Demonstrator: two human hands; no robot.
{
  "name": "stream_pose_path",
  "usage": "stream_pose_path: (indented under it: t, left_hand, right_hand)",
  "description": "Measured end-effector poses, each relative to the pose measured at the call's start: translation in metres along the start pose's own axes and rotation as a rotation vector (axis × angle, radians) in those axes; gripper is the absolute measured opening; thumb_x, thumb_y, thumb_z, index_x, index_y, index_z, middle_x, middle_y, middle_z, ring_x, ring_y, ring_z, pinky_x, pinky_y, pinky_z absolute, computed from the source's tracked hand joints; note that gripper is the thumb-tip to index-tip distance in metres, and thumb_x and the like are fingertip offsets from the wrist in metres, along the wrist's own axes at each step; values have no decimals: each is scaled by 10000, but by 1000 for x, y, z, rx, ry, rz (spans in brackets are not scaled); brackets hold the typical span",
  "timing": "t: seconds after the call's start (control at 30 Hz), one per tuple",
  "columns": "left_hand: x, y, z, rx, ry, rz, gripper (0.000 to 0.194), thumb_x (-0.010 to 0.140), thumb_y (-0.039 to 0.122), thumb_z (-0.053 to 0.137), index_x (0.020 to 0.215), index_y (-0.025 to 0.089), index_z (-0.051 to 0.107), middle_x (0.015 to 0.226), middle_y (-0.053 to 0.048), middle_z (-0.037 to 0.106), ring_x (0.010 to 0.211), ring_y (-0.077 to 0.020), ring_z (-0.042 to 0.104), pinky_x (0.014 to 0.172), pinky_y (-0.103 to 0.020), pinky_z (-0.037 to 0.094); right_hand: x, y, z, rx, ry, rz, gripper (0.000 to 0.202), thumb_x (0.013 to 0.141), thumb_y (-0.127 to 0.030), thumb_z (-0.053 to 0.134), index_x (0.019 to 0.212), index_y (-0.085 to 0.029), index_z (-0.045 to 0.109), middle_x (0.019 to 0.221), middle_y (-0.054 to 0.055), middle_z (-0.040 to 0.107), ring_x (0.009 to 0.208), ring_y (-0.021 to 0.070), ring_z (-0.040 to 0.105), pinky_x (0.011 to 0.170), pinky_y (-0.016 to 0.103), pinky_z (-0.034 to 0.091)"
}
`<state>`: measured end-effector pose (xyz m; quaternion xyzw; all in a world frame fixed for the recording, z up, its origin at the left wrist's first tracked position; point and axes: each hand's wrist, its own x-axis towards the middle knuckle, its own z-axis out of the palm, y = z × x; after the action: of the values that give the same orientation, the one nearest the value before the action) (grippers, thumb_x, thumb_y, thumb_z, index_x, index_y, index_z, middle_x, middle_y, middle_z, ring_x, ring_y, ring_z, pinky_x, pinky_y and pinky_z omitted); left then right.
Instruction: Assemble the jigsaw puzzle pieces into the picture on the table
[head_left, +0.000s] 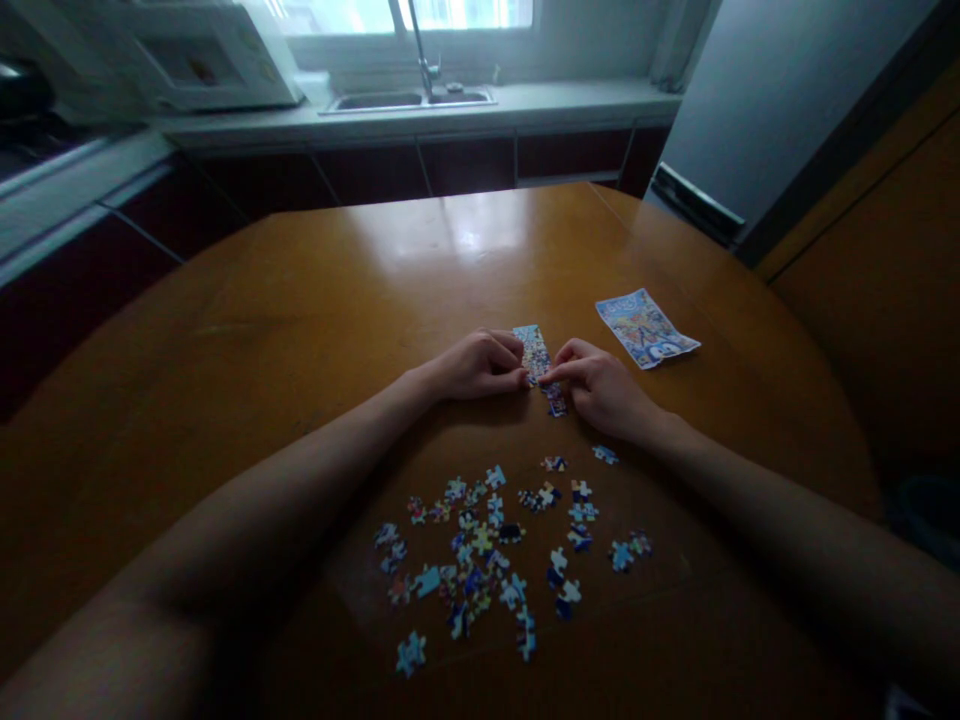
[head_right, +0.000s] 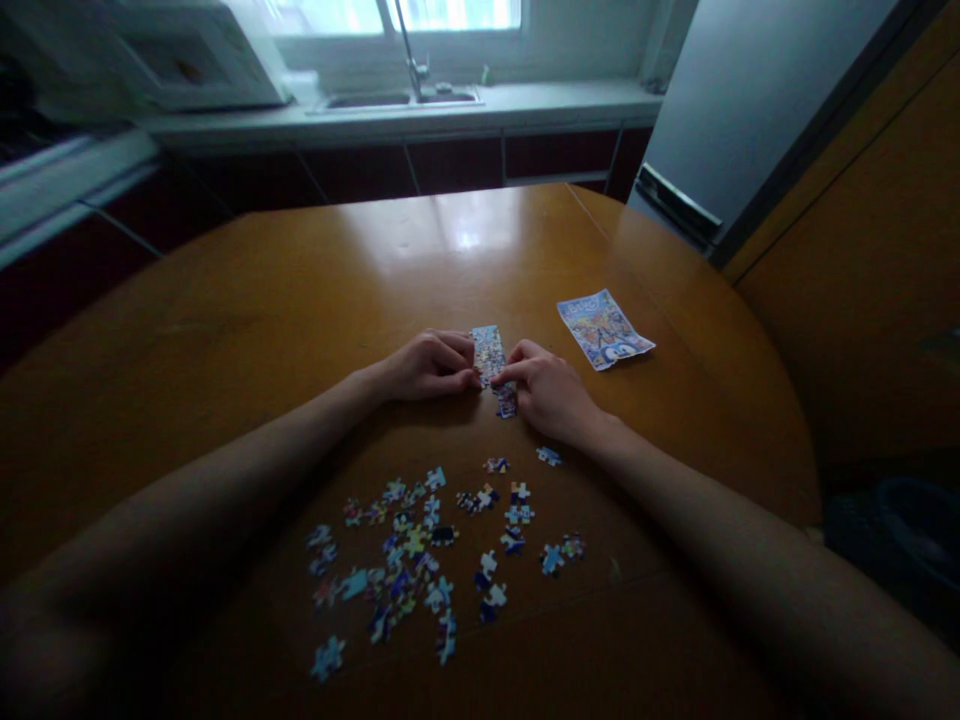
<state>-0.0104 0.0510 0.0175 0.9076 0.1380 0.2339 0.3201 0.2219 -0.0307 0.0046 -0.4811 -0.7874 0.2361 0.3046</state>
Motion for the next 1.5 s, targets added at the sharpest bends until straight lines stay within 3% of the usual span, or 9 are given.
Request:
stream_pose_path:
  t: [0.27,0.53,0.83,1.2,1.5]
  left_hand:
    - [-1,-1,0,9,-28,-9,397,961,330,595,617,166,706,675,-52,627,619,-114,548,568,-263,413]
    - [-3,1,0,-15,23,-27,432,985,339,590,613,145,694,722,-74,644,611,-107,553,531,-255,398]
    - [-1,0,0,-8,-23,0,456,986,311,597,560,155,647,666,-49,602,592,-99,518,532,-260,377]
    - [0,0,1,-5,-20,-23,484,989,336,586,543,148,605,668,-48,605,590,-89,513,544,-234,381]
    - [-1,-3,2,-13,-24,2,494,1001,349,580,553,148,637,614,-38,569,581,-95,494,562,-245,380]
  right_hand:
    - [0,0,-1,4,-5,-6,364,870,-37,580,928,-279,845,992,63,678,894,203,631,843,368,518]
    - [0,-1,-1,26,6,13,341,864,-40,589,931,-258,843,986,65,690,885,204,643,834,370,519]
    - [0,-1,-1,19,-5,9,329,867,-49,595,932,-253,845,978,67,684,886,205,639,827,368,512]
    - [-3,-11,-8,-217,-86,-35,309,911,-96,609,1038,-256,841,1067,82,659,866,194,622,778,341,479]
    - [-3,-8,-9,-162,-72,-45,269,909,-120,605,967,-246,836,1029,78,657,870,198,614,805,351,495]
